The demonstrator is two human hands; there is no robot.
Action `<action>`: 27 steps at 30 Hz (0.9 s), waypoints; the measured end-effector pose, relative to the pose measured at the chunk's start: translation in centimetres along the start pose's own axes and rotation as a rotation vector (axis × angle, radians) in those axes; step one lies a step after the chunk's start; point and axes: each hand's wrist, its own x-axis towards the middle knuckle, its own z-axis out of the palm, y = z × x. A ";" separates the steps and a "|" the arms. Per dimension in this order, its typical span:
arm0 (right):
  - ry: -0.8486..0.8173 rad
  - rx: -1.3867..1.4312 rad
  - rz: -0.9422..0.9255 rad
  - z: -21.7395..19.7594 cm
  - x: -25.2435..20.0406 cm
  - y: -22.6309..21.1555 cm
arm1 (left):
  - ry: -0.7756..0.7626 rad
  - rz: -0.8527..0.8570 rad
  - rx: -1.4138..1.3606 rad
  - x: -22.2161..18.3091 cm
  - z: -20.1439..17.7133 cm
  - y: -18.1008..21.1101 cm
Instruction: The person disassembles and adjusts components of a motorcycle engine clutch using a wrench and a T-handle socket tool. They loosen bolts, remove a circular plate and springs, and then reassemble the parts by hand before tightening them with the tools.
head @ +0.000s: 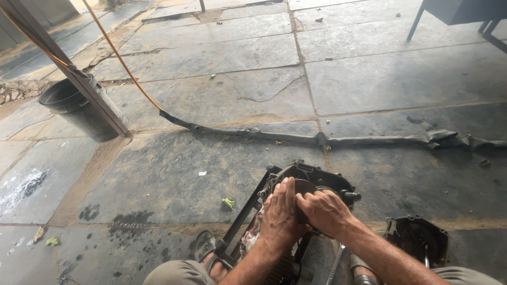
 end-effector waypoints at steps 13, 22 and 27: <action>0.583 0.397 0.720 -4.3 -5.8 4.9 | 0.026 -0.039 -0.164 0.1 -2.6 0.8; 1.032 1.108 1.546 9.2 -12.8 7.1 | 0.144 0.039 -0.107 1.0 -2.6 0.8; 0.837 0.626 1.573 22.9 -17.4 8.3 | 0.245 0.100 -0.097 1.9 -1.7 1.1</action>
